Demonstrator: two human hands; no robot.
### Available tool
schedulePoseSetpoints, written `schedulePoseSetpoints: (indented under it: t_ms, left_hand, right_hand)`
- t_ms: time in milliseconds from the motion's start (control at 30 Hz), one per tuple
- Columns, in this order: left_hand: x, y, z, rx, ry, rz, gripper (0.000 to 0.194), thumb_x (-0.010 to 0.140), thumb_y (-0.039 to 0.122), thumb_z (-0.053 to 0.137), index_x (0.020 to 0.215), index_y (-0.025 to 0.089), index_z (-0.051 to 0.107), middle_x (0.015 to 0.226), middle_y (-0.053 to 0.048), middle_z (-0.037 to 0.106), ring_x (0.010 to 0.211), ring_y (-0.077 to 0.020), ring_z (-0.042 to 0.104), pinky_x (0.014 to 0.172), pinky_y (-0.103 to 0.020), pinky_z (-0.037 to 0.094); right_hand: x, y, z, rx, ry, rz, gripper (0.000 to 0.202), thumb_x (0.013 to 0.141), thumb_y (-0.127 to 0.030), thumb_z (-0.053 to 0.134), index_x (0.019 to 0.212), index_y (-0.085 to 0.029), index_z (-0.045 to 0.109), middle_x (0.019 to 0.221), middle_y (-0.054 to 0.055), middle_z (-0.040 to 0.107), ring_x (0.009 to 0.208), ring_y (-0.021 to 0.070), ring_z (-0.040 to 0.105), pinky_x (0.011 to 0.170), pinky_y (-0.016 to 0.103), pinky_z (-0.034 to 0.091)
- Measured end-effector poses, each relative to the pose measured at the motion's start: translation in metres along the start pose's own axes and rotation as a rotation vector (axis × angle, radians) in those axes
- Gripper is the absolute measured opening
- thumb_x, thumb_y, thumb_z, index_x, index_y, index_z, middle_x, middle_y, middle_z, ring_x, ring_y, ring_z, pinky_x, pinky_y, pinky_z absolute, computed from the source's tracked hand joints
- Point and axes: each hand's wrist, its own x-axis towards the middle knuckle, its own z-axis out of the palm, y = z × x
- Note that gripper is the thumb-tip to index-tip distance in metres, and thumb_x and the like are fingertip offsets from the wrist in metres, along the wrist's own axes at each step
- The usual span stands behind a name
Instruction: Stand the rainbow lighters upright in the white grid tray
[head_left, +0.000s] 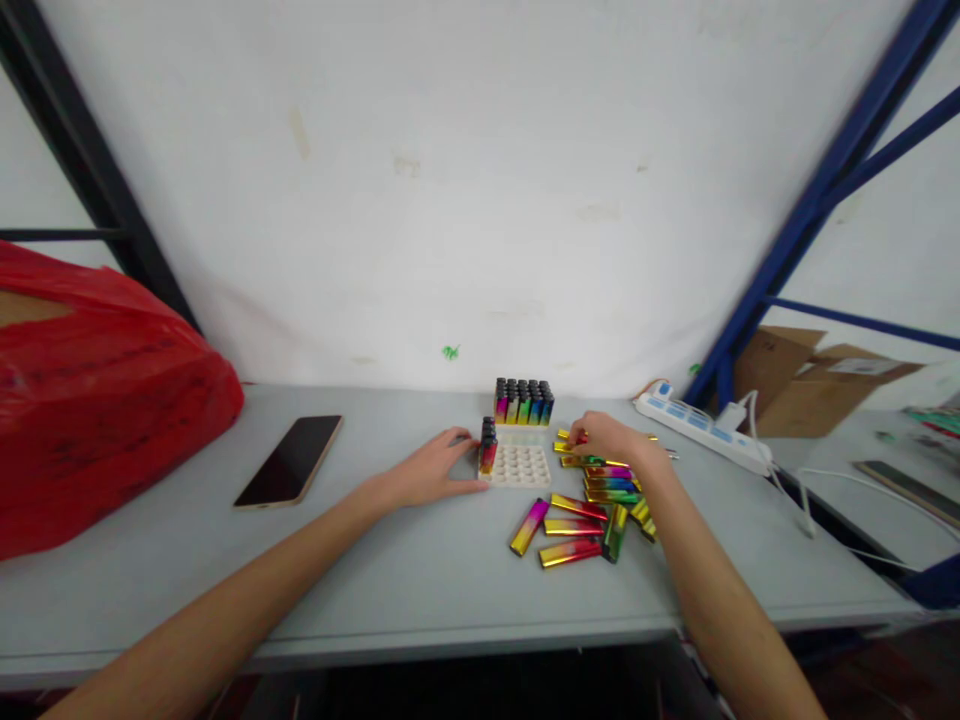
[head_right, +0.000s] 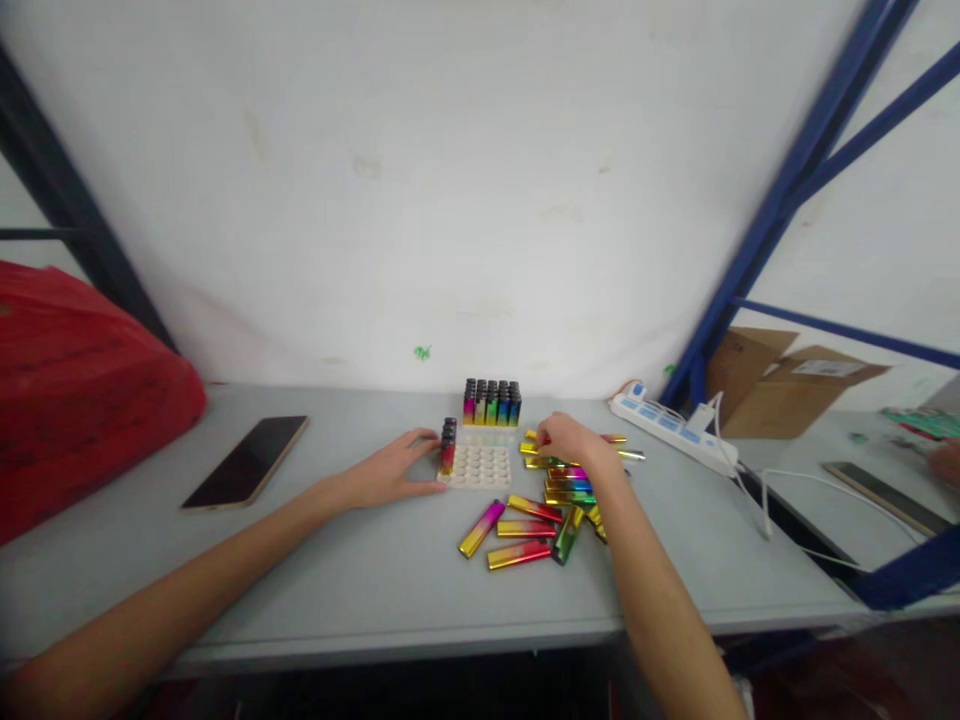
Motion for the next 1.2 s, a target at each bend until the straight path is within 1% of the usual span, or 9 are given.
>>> schedulePoseSetpoints:
  t_ms: [133,300,400,533,700,833,967,1100,1200]
  left_hand:
    - [0.000,0.000,0.000,-0.003,0.002,-0.002,0.072,0.089,0.071,0.062,0.138,0.019,0.057,0.147,-0.015,0.052,0.136,-0.0318,0.052,0.120,-0.042,0.038]
    - [0.000,-0.001,0.001,-0.004,0.005,0.001,0.073,0.089,0.072,0.062,0.139,0.019,0.056,0.147,-0.016,0.052,0.136,-0.0322,0.053,0.119,-0.043,0.039]
    - [0.000,-0.002,0.002,0.008,-0.005,-0.011,0.075,0.089,0.073,0.062,0.139,0.018,0.055,0.148,-0.017,0.051,0.136,-0.0320,0.052,0.120,-0.043,0.039]
    - [0.000,-0.002,0.002,0.003,-0.006,-0.012,0.075,0.089,0.073,0.061,0.140,0.018,0.055,0.148,-0.017,0.050,0.136,-0.0317,0.052,0.120,-0.043,0.038]
    - [0.000,-0.001,0.001,-0.005,0.004,-0.005,0.073,0.089,0.072,0.062,0.139,0.019,0.056,0.147,-0.016,0.051,0.136,-0.0317,0.053,0.120,-0.043,0.039]
    - [0.000,-0.002,0.002,0.000,0.001,0.005,0.073,0.089,0.072,0.062,0.139,0.019,0.056,0.146,-0.016,0.053,0.135,-0.0317,0.053,0.119,-0.043,0.040]
    - [0.001,-0.003,0.002,0.001,0.016,0.022,0.071,0.089,0.070,0.064,0.138,0.019,0.057,0.145,-0.015,0.055,0.134,-0.0314,0.054,0.118,-0.042,0.040]
    - [0.001,-0.003,0.002,0.018,0.009,0.015,0.072,0.089,0.071,0.062,0.138,0.019,0.057,0.145,-0.016,0.053,0.135,-0.0310,0.054,0.119,-0.042,0.040]
    - [0.001,-0.003,0.002,0.022,0.013,0.016,0.072,0.089,0.072,0.061,0.137,0.018,0.057,0.144,-0.016,0.054,0.134,-0.0308,0.054,0.119,-0.041,0.040]
  right_hand:
    - [0.003,-0.014,0.003,-0.016,0.143,-0.006,0.018,0.091,-0.013,0.059,0.098,-0.013,0.075,0.099,0.012,0.078,0.088,0.0206,0.069,0.075,0.025,0.046]
    - [0.005,-0.021,0.005,-0.010,0.178,-0.041,0.021,0.092,-0.015,0.062,0.109,-0.012,0.072,0.103,0.012,0.077,0.092,0.0210,0.069,0.079,0.026,0.046]
    - [0.006,-0.020,0.005,-0.016,0.126,-0.011,0.025,0.086,-0.019,0.072,0.110,-0.012,0.074,0.105,0.013,0.077,0.094,0.0236,0.070,0.080,0.027,0.047]
    - [0.006,-0.018,0.007,0.007,0.029,0.004,0.014,0.084,-0.015,0.072,0.097,-0.015,0.077,0.099,0.011,0.079,0.089,0.0227,0.071,0.077,0.026,0.047]
    - [0.003,-0.013,0.007,0.004,0.194,-0.032,0.021,0.091,-0.020,0.067,0.111,-0.013,0.070,0.099,0.012,0.077,0.088,0.0216,0.069,0.076,0.026,0.046]
    - [0.007,-0.014,0.004,0.190,0.368,-0.151,0.020,0.095,-0.025,0.062,0.111,-0.016,0.068,0.087,0.006,0.076,0.077,0.0185,0.067,0.074,0.027,0.046]
    - [0.017,-0.027,0.007,0.561,0.559,-0.200,0.031,0.091,-0.042,0.066,0.110,-0.018,0.071,0.079,0.003,0.074,0.069,0.0179,0.066,0.070,0.029,0.050]
    - [0.024,-0.043,0.014,0.891,0.596,-0.205,0.046,0.089,-0.058,0.065,0.107,-0.017,0.074,0.082,0.004,0.072,0.069,0.0182,0.063,0.066,0.030,0.052]
    - [0.026,-0.055,0.019,1.091,0.581,-0.217,0.049,0.085,-0.064,0.068,0.108,-0.021,0.073,0.099,0.006,0.073,0.083,0.0198,0.066,0.072,0.031,0.056]
